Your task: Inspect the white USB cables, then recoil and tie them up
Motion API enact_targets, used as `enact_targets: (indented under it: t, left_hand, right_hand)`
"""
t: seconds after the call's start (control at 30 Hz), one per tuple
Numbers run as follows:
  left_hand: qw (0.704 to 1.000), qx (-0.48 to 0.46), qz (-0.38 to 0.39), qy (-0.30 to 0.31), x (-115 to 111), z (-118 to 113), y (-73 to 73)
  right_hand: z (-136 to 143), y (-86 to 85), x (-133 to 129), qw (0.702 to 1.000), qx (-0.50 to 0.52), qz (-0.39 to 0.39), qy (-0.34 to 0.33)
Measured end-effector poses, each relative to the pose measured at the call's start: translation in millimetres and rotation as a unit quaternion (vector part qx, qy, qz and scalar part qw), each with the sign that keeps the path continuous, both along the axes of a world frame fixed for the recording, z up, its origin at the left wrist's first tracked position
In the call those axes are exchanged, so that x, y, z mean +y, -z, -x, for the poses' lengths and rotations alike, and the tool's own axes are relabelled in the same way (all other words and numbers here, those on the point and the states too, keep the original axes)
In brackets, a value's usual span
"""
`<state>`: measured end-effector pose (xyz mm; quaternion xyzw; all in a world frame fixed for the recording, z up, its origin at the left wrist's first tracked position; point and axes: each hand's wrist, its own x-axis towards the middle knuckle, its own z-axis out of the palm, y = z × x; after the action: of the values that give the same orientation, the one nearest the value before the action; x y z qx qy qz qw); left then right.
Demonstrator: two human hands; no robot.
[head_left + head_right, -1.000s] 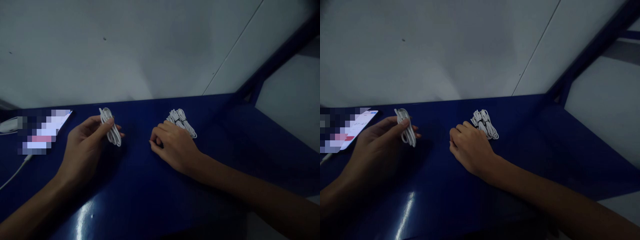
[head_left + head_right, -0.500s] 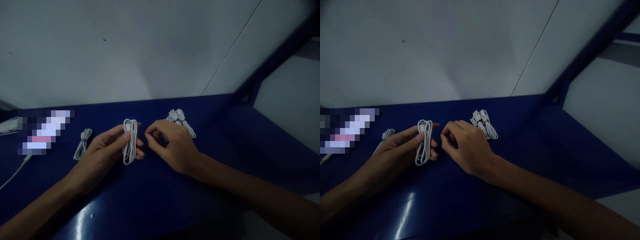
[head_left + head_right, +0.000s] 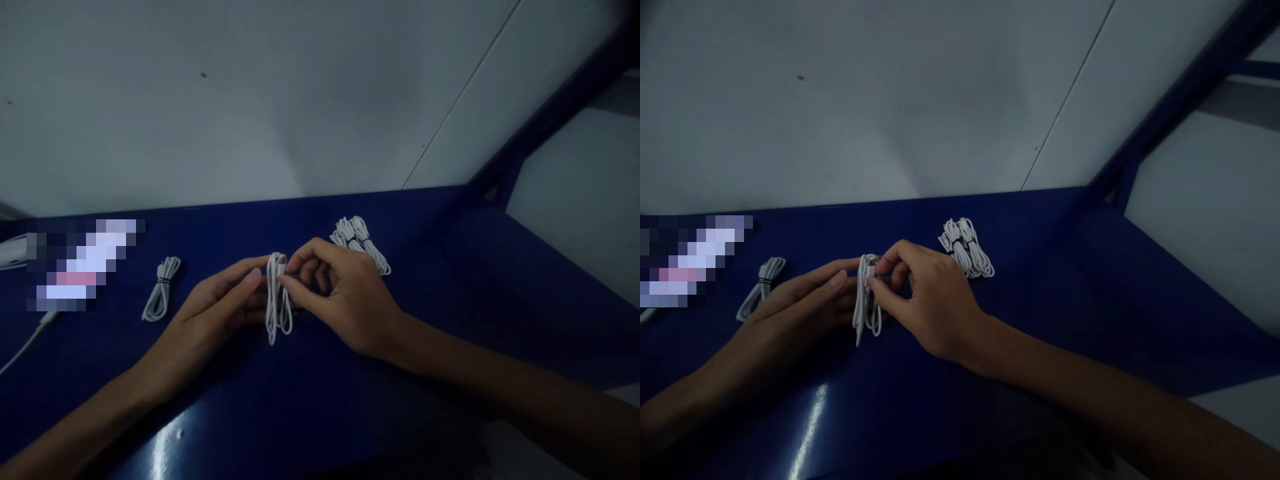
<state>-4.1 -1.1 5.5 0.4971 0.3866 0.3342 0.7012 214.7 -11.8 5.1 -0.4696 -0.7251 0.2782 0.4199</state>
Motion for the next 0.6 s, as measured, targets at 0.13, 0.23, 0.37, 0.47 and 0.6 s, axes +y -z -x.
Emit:
enact_targets:
  t: [0.13, 0.23, 0.37, 0.47, 0.6]
  left_hand:
    - [0.998, 0.043, -0.040, 0.000, 0.2, 0.2, -2.3]
    - [0.993, 0.082, -0.080, 0.007, -0.5, 0.7, -4.8]
    - [0.988, 0.095, -0.123, -0.003, 0.4, 2.2, -3.6]
    - [0.977, 0.127, -0.168, -0.020, 1.2, 5.0, -0.5]
    - [0.931, 0.225, -0.287, -0.014, -0.4, 10.1, 1.2]
  right_hand:
    - [1.2, -3.5, 1.9, 0.999, 0.015, 0.038, 0.016]
    - [3.0, -5.8, 1.7, 0.996, 0.039, 0.084, 0.012]
    - [4.2, -4.1, 0.6, 0.981, 0.111, 0.155, -0.026]
    - [3.8, -1.9, 0.6, 0.977, 0.129, 0.169, -0.030]
    - [3.9, -5.3, -0.1, 0.977, 0.127, 0.169, -0.026]
